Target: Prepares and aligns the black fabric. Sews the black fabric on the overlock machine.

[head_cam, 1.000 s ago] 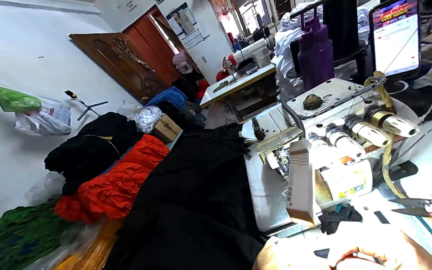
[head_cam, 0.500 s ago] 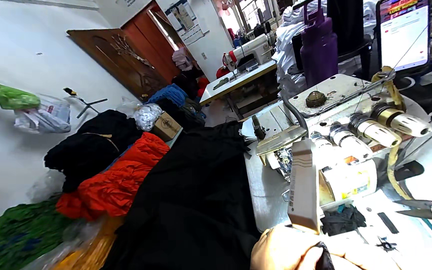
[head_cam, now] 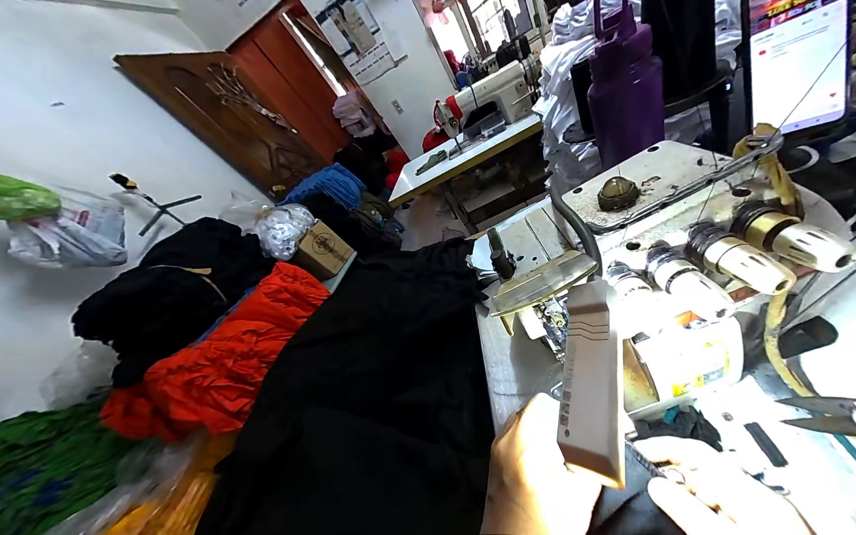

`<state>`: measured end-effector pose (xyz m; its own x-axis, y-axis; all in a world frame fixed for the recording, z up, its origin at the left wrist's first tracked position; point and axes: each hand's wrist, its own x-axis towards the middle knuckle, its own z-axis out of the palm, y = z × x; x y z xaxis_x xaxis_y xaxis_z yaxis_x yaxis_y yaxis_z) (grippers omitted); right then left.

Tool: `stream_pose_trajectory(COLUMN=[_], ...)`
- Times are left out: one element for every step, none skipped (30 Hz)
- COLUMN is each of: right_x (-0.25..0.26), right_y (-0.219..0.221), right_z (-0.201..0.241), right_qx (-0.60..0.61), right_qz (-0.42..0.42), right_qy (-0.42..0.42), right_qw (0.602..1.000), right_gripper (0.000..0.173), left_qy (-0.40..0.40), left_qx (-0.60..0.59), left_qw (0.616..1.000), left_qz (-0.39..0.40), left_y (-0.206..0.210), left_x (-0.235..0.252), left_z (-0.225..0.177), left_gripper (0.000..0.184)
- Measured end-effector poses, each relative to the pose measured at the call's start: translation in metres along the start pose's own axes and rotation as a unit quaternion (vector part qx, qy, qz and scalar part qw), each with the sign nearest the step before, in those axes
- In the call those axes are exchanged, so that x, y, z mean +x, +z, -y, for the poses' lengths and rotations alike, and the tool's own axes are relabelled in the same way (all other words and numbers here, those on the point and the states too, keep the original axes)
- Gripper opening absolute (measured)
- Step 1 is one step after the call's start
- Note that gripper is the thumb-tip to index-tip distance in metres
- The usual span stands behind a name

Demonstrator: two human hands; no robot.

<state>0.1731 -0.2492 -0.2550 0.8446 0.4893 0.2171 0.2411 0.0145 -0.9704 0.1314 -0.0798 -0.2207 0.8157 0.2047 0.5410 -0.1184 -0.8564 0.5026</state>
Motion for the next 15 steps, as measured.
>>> stream_pose_trajectory(right_x=[0.0, 0.001, 0.001, 0.003, 0.005, 0.006, 0.009, 0.01, 0.011, 0.01, 0.009, 0.007, 0.006, 0.005, 0.004], right_y=[0.001, 0.003, 0.004, 0.004, 0.003, 0.002, 0.001, 0.0, -0.001, -0.001, -0.001, 0.001, 0.002, 0.003, 0.004], right_z=[-0.001, -0.002, -0.003, -0.003, -0.001, 0.001, 0.002, 0.002, 0.002, 0.002, 0.001, 0.0, -0.001, -0.002, -0.002], right_qx=[-0.008, -0.015, -0.013, 0.001, 0.027, 0.06, 0.082, 0.088, 0.081, 0.07, 0.059, 0.048, 0.034, 0.012, -0.017], right_qz=[-0.012, -0.025, -0.03, -0.031, -0.026, -0.016, -0.003, 0.007, 0.016, 0.019, 0.017, 0.009, 0.005, -0.001, -0.011], right_qy=[-0.006, -0.02, -0.035, -0.037, -0.026, -0.007, 0.014, 0.028, 0.031, 0.024, 0.01, -0.005, -0.017, -0.025, -0.037], right_qw=[1.0, 0.999, 0.999, 0.999, 0.999, 0.998, 0.996, 0.996, 0.996, 0.997, 0.998, 0.999, 0.999, 1.0, 0.999], right_gripper=[0.026, 0.026, 0.025, 0.024, 0.024, 0.026, 0.028, 0.031, 0.033, 0.032, 0.03, 0.027, 0.022, 0.023, 0.026], left_qy=[0.003, 0.004, 0.001, -0.002, 0.001, 0.005, 0.01, 0.014, 0.016, 0.016, 0.014, 0.01, 0.006, 0.006, 0.009], left_qx=[0.014, 0.018, 0.009, -0.009, -0.033, -0.058, -0.077, -0.086, -0.089, -0.086, -0.077, -0.062, -0.038, -0.009, 0.019], left_qw=[1.0, 1.0, 1.0, 1.0, 0.999, 0.998, 0.997, 0.996, 0.996, 0.996, 0.997, 0.998, 0.999, 1.0, 1.0], left_qz=[-0.002, -0.005, -0.006, -0.007, -0.007, -0.004, 0.002, 0.006, 0.009, 0.01, 0.008, 0.007, 0.009, 0.012, 0.014], left_y=[0.002, 0.004, 0.004, 0.003, 0.001, -0.001, -0.004, -0.005, -0.005, -0.003, -0.001, 0.0, 0.001, 0.003, 0.004], left_x=[0.002, 0.003, 0.004, 0.006, 0.007, 0.009, 0.01, 0.01, 0.01, 0.009, 0.009, 0.008, 0.008, 0.008, 0.008], left_z=[0.002, 0.004, 0.004, 0.004, 0.005, 0.005, 0.006, 0.006, 0.007, 0.008, 0.009, 0.009, 0.01, 0.01, 0.011], left_gripper=[0.014, 0.014, 0.015, 0.014, 0.013, 0.012, 0.012, 0.012, 0.011, 0.011, 0.012, 0.012, 0.013, 0.013, 0.014])
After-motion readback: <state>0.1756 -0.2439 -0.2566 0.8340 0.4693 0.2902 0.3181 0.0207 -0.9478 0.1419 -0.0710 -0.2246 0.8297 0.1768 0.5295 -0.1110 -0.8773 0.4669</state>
